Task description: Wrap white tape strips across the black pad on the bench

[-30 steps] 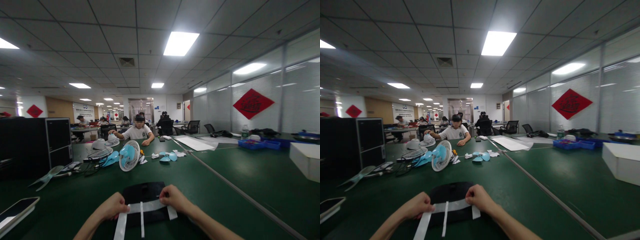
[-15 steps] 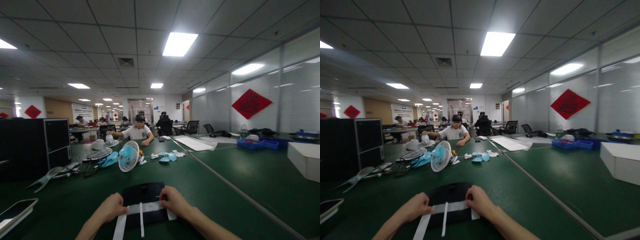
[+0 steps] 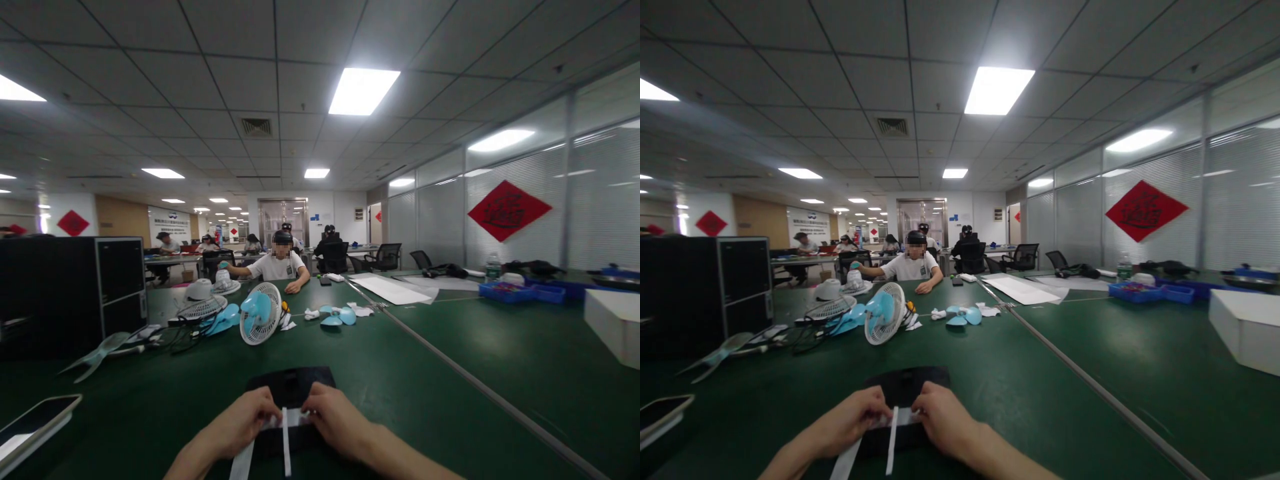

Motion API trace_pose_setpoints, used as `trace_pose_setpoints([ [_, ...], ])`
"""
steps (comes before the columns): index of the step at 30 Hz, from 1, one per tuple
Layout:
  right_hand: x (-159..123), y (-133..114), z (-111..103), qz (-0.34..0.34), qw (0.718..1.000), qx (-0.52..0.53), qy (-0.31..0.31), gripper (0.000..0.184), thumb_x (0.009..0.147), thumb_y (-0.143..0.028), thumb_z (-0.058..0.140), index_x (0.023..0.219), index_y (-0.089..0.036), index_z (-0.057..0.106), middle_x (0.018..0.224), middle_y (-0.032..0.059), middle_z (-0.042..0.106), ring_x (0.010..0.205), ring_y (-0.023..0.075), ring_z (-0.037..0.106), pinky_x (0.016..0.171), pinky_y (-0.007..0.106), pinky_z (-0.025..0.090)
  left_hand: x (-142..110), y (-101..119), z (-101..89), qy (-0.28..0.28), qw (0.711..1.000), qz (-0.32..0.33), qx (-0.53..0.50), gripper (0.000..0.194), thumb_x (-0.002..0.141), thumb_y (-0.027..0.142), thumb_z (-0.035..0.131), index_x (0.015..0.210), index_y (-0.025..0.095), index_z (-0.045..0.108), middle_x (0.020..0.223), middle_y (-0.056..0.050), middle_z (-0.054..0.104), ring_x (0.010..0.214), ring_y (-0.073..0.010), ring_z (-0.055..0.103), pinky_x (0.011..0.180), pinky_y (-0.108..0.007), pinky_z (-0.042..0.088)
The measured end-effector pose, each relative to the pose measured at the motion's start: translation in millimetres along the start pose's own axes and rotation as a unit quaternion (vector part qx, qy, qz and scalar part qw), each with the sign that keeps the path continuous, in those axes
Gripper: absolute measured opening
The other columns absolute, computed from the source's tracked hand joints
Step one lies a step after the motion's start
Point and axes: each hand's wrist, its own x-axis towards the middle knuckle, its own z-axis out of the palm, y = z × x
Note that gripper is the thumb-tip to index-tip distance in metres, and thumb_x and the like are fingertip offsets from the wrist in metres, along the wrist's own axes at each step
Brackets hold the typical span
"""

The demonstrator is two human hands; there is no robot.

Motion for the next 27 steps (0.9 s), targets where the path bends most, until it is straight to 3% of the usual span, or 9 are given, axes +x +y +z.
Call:
trace_pose_setpoints([
  [7,10.2,-31.9,13.2,-0.083,0.989,-0.118,-0.022,0.025,0.089,-0.02,0.042,0.089,-0.016,0.066,0.09,0.0065,0.06,0.079,0.0165,0.052,0.068,0.025,0.039,5.8,-8.6,5.8,0.0,1.0,0.012,0.003,0.031,0.082,0.018,0.045,0.097,0.029,0.07,0.096,0.001,0.057,0.089,-0.0138,0.053,0.079,-0.022,0.04],
  [12,5.4,-24.9,31.8,-0.138,0.973,-0.186,0.0,0.017,0.084,-0.02,0.048,0.08,-0.016,0.064,0.088,0.0067,0.06,0.082,0.0178,0.05,0.072,0.027,0.038,7.9,-11.8,7.3,-0.002,1.0,0.001,0.011,0.03,0.082,0.019,0.044,0.094,0.026,0.07,0.097,0.0,0.056,0.089,-0.0135,0.053,0.078,-0.022,0.039],
  [19,-1.0,-14.0,56.1,-0.181,0.957,-0.227,0.011,0.015,0.083,-0.029,0.057,0.085,-0.016,0.064,0.091,0.0053,0.062,0.081,0.0183,0.05,0.069,0.028,0.039,10.6,-17.4,10.1,0.003,1.0,0.003,-0.003,0.033,0.079,0.016,0.044,0.095,0.026,0.07,0.097,0.0,0.057,0.088,-0.0126,0.054,0.078,-0.021,0.039],
  [22,-1.8,-14.2,56.8,-0.18,0.96,-0.212,0.014,0.015,0.083,-0.03,0.057,0.085,-0.018,0.065,0.094,0.0043,0.063,0.084,0.0189,0.051,0.071,0.029,0.039,10.6,-16.4,9.9,0.011,1.0,0.0,-0.012,0.035,0.078,0.012,0.043,0.095,0.026,0.071,0.097,0.001,0.057,0.088,-0.0126,0.054,0.079,-0.021,0.04],
  [27,3.5,-22.0,38.7,-0.124,0.987,-0.104,0.017,0.016,0.085,-0.028,0.054,0.081,-0.02,0.066,0.094,0.0018,0.064,0.091,0.0168,0.052,0.083,0.027,0.038,9.0,-13.5,8.6,0.016,1.0,0.002,-0.017,0.033,0.077,0.013,0.044,0.092,0.025,0.071,0.095,0.001,0.058,0.086,-0.0128,0.055,0.076,-0.021,0.04],
])
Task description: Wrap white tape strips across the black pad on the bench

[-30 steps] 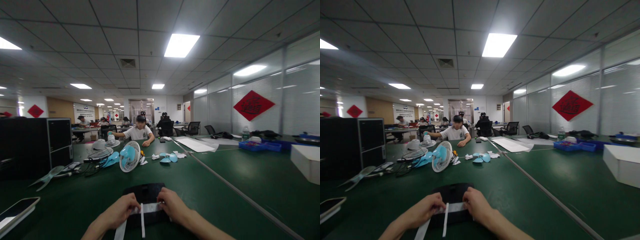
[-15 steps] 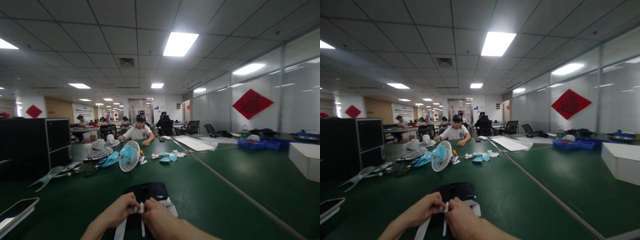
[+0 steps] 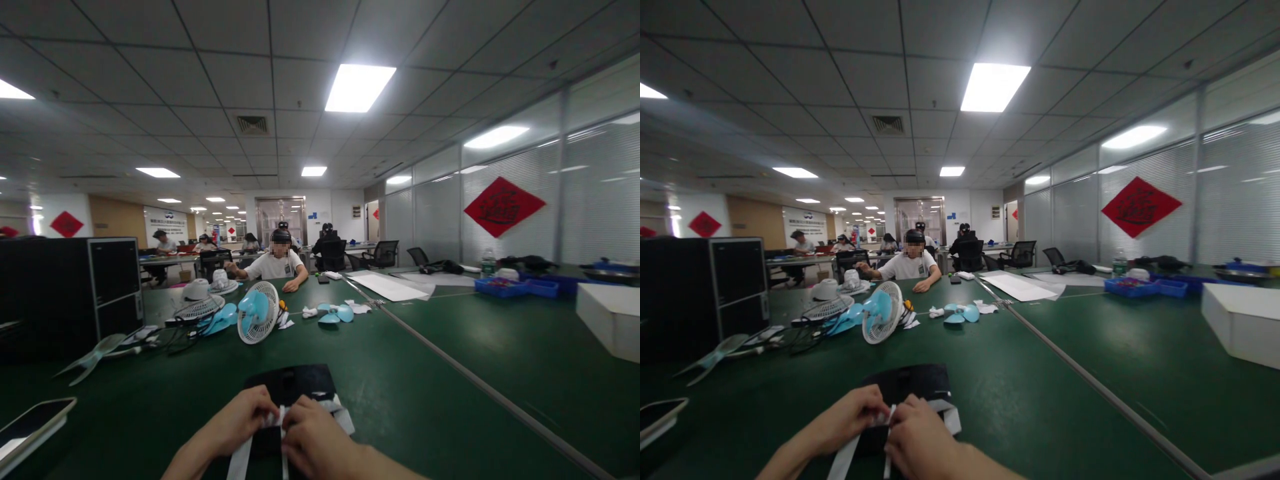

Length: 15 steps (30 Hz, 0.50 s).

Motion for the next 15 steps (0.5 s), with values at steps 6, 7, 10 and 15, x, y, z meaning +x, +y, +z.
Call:
trace_pose_setpoints([
  [6,16.7,0.4,-12.7,0.098,0.994,0.042,-0.022,0.022,0.083,-0.032,0.055,0.089,-0.016,0.069,0.093,0.0065,0.065,0.087,0.0189,0.056,0.076,0.026,0.041,-1.8,1.4,-2.0,0.004,1.0,-0.011,-0.007,0.028,0.078,0.017,0.046,0.091,0.024,0.07,0.096,0.0,0.059,0.086,-0.0134,0.055,0.076,-0.022,0.04],
  [7,16.9,2.1,-13.7,0.11,0.992,0.049,-0.023,0.023,0.084,-0.032,0.053,0.088,-0.016,0.069,0.093,0.0067,0.065,0.085,0.0186,0.057,0.075,0.026,0.041,-1.9,0.8,-2.4,0.005,1.0,-0.017,-0.003,0.028,0.077,0.016,0.046,0.09,0.023,0.07,0.095,0.0,0.059,0.086,-0.0135,0.055,0.075,-0.022,0.04],
  [10,11.3,11.0,-19.0,0.154,0.985,0.079,-0.024,0.027,0.087,-0.03,0.048,0.088,-0.017,0.071,0.091,0.0062,0.066,0.081,0.0168,0.059,0.072,0.024,0.042,-2.1,-2.8,-3.6,0.002,0.999,-0.036,-0.004,0.029,0.07,0.01,0.047,0.087,0.021,0.068,0.095,0.0,0.059,0.084,-0.0131,0.055,0.073,-0.021,0.041],
  [15,-5.2,28.2,-35.0,0.185,0.976,0.113,-0.033,0.024,0.083,-0.025,0.051,0.091,-0.02,0.072,0.095,0.0048,0.066,0.083,0.0154,0.06,0.073,0.022,0.043,-3.4,-12.2,-5.2,-0.007,0.998,-0.061,-0.011,0.025,0.069,0.012,0.047,0.086,0.02,0.064,0.091,0.0,0.06,0.081,-0.0133,0.055,0.071,-0.021,0.042],
])
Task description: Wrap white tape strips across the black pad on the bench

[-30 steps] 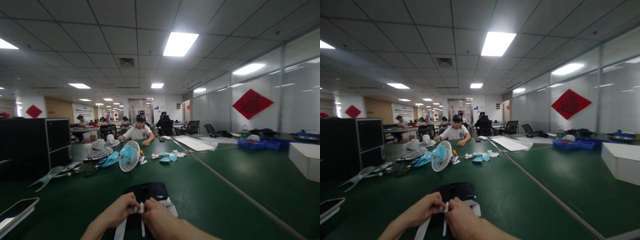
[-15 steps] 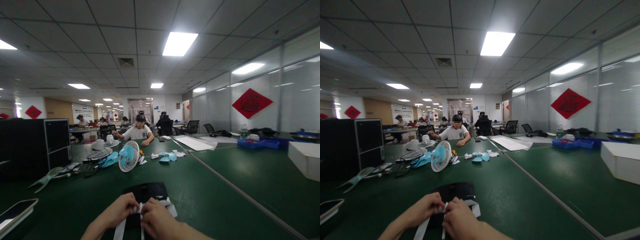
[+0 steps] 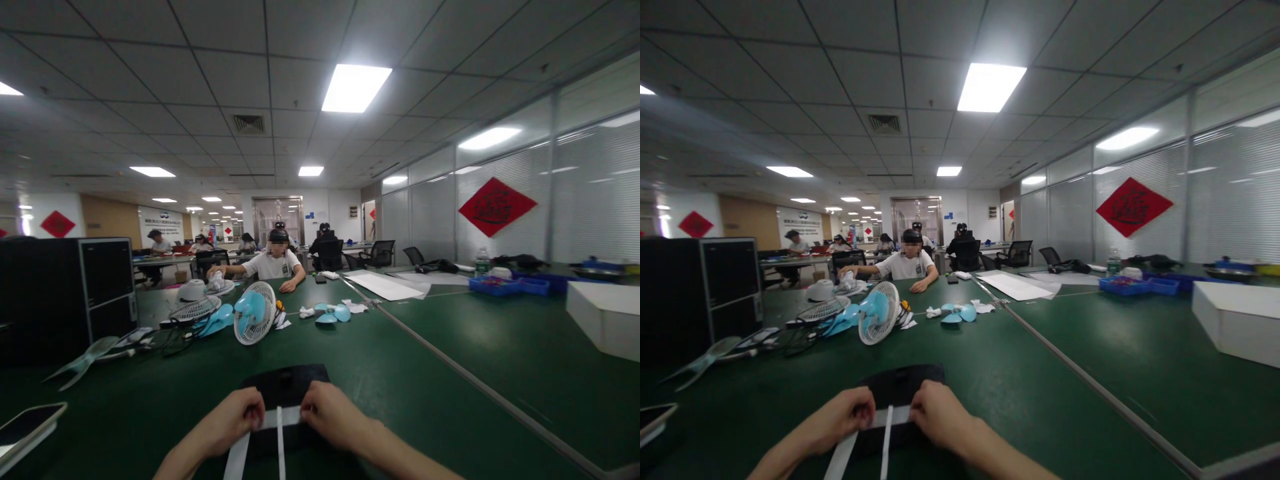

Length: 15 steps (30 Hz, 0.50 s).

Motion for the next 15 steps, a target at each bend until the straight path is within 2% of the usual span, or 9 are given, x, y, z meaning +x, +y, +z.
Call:
trace_pose_setpoints([
  [7,-8.5,16.8,-17.4,0.032,0.999,-0.006,-0.015,0.024,0.075,-0.011,0.053,0.084,-0.019,0.073,0.095,0.0042,0.065,0.082,0.0141,0.06,0.072,0.02,0.043,0.5,-15.0,-2.0,-0.01,0.999,-0.031,-0.005,0.022,0.071,0.02,0.051,0.09,0.019,0.062,0.089,0.0,0.06,0.081,-0.0149,0.054,0.068,-0.022,0.041],
  [15,-15.3,32.7,-26.0,0.029,0.999,0.04,-0.02,0.023,0.075,-0.012,0.055,0.089,-0.02,0.072,0.096,0.003,0.063,0.081,0.0135,0.059,0.068,0.02,0.043,-7.4,-0.7,-12.7,-0.029,0.997,-0.068,-0.004,0.021,0.07,0.022,0.053,0.087,0.018,0.064,0.089,-0.001,0.059,0.082,-0.0172,0.054,0.069,-0.025,0.041],
])
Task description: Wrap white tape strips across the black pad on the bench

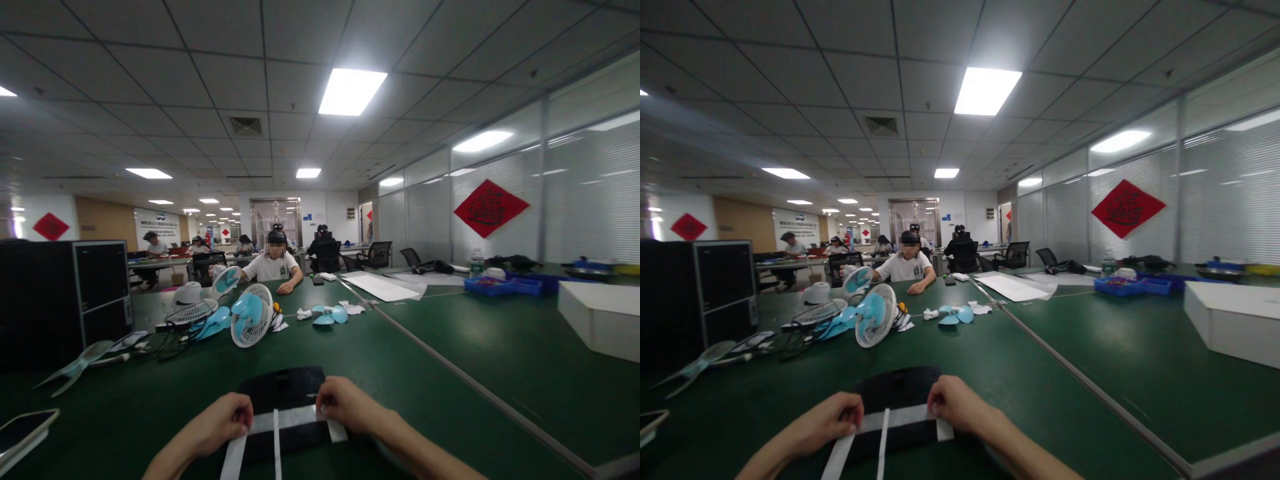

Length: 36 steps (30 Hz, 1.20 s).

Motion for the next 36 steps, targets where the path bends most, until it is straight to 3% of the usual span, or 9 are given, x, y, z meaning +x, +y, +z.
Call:
trace_pose_setpoints([
  [9,2.7,6.6,4.2,0.0,1.0,0.021,0.001,0.022,0.075,-0.016,0.058,0.091,-0.019,0.071,0.093,0.0029,0.062,0.078,0.0131,0.057,0.066,0.02,0.042,3.6,-20.9,-3.0,0.018,0.999,-0.016,0.047,0.019,0.07,0.03,0.058,0.085,0.019,0.062,0.09,0.0,0.055,0.082,-0.0162,0.05,0.068,-0.025,0.037],
  [22,2.6,7.6,4.0,0.0,0.999,0.047,0.01,0.021,0.074,-0.017,0.058,0.087,-0.019,0.073,0.091,0.0027,0.066,0.076,0.0135,0.06,0.065,0.02,0.043,1.0,-22.6,-8.9,-0.004,0.999,-0.004,0.05,0.028,0.072,0.043,0.059,0.088,0.02,0.059,0.093,0.001,0.053,0.084,-0.0157,0.046,0.071,-0.024,0.036],
  [26,7.8,9.7,1.9,0.008,0.998,0.062,0.031,0.021,0.078,-0.019,0.053,0.084,-0.017,0.073,0.085,0.0025,0.069,0.074,0.0137,0.062,0.067,0.021,0.044,-1.1,-20.5,-11.8,-0.011,1.0,-0.002,0.02,0.025,0.071,0.038,0.057,0.087,0.019,0.059,0.09,0.0,0.055,0.084,-0.0165,0.049,0.07,-0.025,0.038],
  [31,24.7,11.9,2.8,0.022,0.995,0.03,0.094,0.021,0.077,-0.018,0.053,0.088,-0.017,0.071,0.089,0.0038,0.069,0.077,0.0142,0.061,0.068,0.021,0.044,7.6,-41.6,-17.7,0.084,0.995,-0.043,0.027,0.021,0.076,0.035,0.049,0.081,0.017,0.057,0.084,-0.002,0.061,0.08,-0.0188,0.056,0.068,-0.027,0.04],
  [36,48.7,-1.0,7.3,-0.013,0.997,-0.033,0.066,0.029,0.074,-0.018,0.058,0.101,-0.017,0.069,0.097,0.0055,0.066,0.084,0.0158,0.061,0.074,0.023,0.045,16.3,-92.8,-32.2,0.172,0.963,-0.177,0.106,0.017,0.083,0.026,0.04,0.083,0.018,0.056,0.094,-0.007,0.065,0.084,-0.0198,0.06,0.069,-0.028,0.041],
])
